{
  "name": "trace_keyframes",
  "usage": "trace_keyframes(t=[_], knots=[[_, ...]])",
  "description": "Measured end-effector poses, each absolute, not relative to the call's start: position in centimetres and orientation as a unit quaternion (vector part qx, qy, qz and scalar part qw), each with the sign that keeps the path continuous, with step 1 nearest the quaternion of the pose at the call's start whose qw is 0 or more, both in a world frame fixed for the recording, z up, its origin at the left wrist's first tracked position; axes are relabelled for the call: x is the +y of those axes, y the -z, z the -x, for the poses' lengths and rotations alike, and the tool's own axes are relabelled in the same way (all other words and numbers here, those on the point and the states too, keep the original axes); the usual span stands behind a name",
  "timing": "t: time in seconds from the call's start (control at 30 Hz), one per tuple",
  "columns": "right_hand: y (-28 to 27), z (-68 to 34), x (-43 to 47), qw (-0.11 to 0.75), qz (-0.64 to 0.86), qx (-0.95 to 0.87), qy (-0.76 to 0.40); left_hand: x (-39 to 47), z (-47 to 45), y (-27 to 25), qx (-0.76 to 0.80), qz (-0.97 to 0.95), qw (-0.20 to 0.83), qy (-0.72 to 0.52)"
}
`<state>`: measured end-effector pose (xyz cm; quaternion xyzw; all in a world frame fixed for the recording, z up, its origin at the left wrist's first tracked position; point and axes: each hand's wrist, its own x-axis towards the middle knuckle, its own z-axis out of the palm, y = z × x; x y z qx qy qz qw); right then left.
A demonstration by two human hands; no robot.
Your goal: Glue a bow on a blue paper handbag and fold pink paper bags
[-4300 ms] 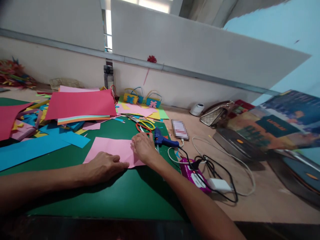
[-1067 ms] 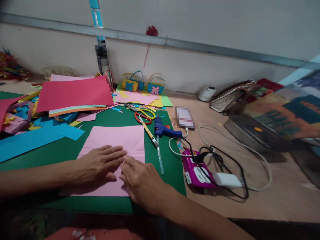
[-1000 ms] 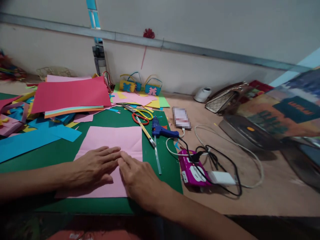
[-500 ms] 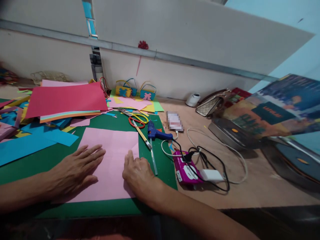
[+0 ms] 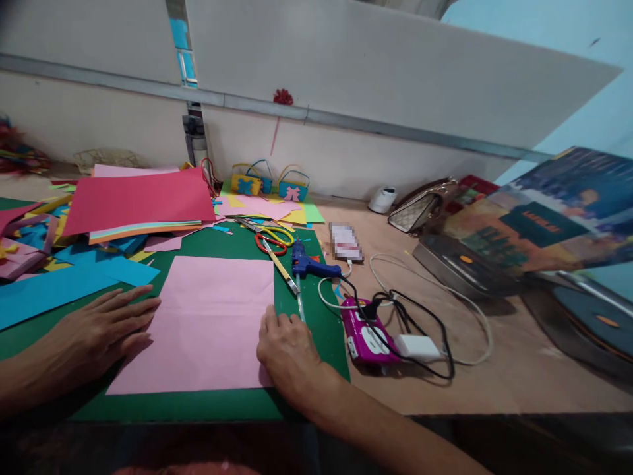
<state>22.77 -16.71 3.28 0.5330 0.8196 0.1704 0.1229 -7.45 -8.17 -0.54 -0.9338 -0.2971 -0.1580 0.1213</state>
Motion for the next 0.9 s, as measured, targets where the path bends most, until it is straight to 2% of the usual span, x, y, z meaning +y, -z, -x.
trace_keyframes(t=[0.1, 0.3, 0.43, 0.63, 0.77, 0.9], knots=[[-3.9, -23.1, -16.7, 0.081, -0.508, 0.85, -0.112, -7.9, 6.9, -1.3, -0.32, 0.934, 0.078, 0.141], [-4.7, -23.5, -16.3, -0.049, -0.439, 0.896, 0.043, -4.7, 2.0, -5.1, -0.252, 0.951, 0.062, 0.169], [-4.3, -24.0, -15.7, -0.122, -0.446, 0.886, 0.041, -1.2, -1.9, -6.3, -0.295, 0.949, -0.037, 0.103], [-4.0, -24.7, -14.5, -0.151, -0.475, 0.867, 0.03, 2.1, -6.6, -6.8, -0.316, 0.901, -0.296, -0.011], [-3.9, -25.0, -14.0, -0.188, -0.519, 0.834, 0.011, 3.2, -7.8, -5.8, -0.315, 0.887, -0.336, -0.033], [-4.1, -24.9, -14.1, -0.2, -0.583, 0.786, 0.049, 4.0, -7.5, -4.9, -0.316, 0.885, -0.342, -0.003]])
